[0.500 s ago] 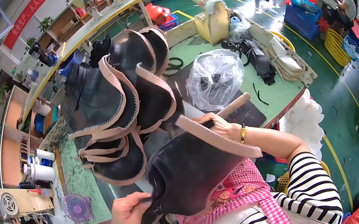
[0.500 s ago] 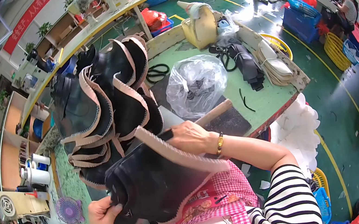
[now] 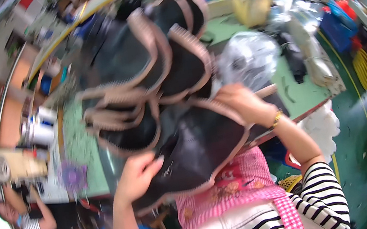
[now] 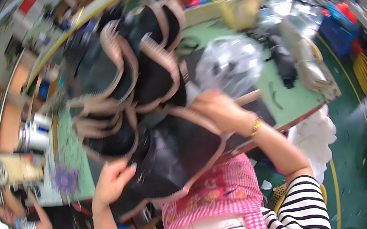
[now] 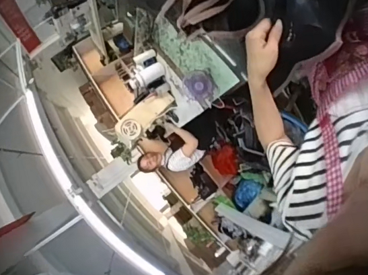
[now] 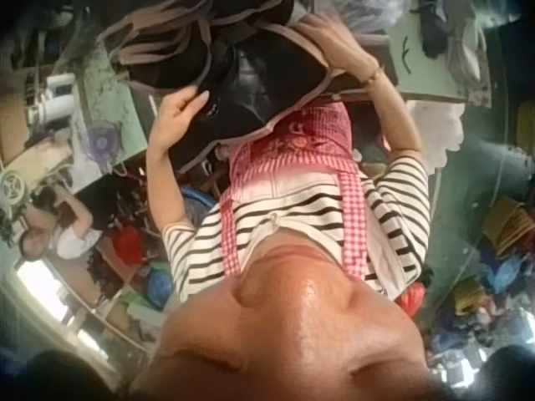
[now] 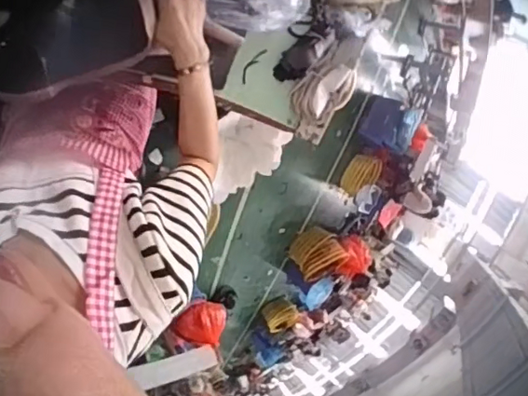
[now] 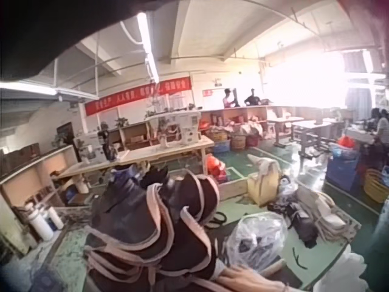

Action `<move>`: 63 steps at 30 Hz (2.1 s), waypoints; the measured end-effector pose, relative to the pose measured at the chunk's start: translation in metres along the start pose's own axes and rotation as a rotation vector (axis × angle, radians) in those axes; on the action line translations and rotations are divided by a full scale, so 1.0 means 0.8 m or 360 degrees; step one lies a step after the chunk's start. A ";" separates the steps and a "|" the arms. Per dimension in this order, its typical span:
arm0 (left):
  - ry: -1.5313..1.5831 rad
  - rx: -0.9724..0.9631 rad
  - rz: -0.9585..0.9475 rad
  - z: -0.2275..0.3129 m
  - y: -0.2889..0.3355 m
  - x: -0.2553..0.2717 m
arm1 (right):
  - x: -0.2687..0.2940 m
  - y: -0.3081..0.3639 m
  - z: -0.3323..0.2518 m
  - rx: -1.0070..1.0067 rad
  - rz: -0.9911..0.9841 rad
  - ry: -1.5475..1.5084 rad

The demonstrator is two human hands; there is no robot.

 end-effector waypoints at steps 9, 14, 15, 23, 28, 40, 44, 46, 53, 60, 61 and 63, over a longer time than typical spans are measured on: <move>0.0379 0.0273 -0.0347 -0.069 -0.012 -0.027 | 0.057 0.008 -0.031 -0.0460 0.0629 -0.0321; 0.0401 0.0219 -0.0368 -0.071 -0.007 -0.027 | 0.045 -0.026 -0.081 -0.0238 0.0494 -0.0375; 0.0396 0.0202 -0.0370 -0.069 -0.007 -0.025 | 0.038 -0.030 -0.081 -0.0281 0.0439 -0.0442; 0.0324 0.0042 -0.0266 -0.047 0.004 -0.020 | 0.029 -0.042 -0.104 -0.0134 0.0326 -0.0333; 0.0248 0.0172 -0.0326 -0.039 0.016 -0.024 | 0.033 -0.074 -0.175 0.0363 0.0190 -0.0334; -0.0051 0.0285 -0.0012 -0.031 0.055 -0.030 | -0.062 -0.121 -0.227 0.0553 -0.1258 -0.0635; -0.0066 0.0017 0.0006 -0.011 0.064 -0.037 | -0.061 -0.113 -0.237 0.0522 -0.1438 -0.0822; 0.0011 -0.0047 0.0012 -0.009 0.072 -0.041 | -0.064 -0.106 -0.239 0.0441 -0.1459 -0.0973; -0.0005 -0.0119 0.0167 -0.004 0.089 -0.051 | -0.066 -0.093 -0.244 0.0361 -0.1359 -0.1093; 0.0161 -0.0250 0.0171 0.000 0.096 -0.058 | -0.098 -0.059 -0.237 -0.0052 -0.1630 -0.1726; 0.0153 -0.0241 0.0137 -0.001 0.094 -0.058 | -0.102 -0.052 -0.234 -0.0144 -0.1654 -0.1816; 0.0139 -0.0220 0.0059 -0.001 0.092 -0.060 | -0.095 -0.050 -0.230 -0.0287 -0.1694 -0.1858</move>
Point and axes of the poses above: each hand's wrist, its own y-axis away from the middle knuckle, its own x-axis out of the back of the hand, z = x × y, the point moved 10 cm from there along -y, towards the middle knuckle, and after that the axes turned 6 degrees about x, right-handed, at the moved point
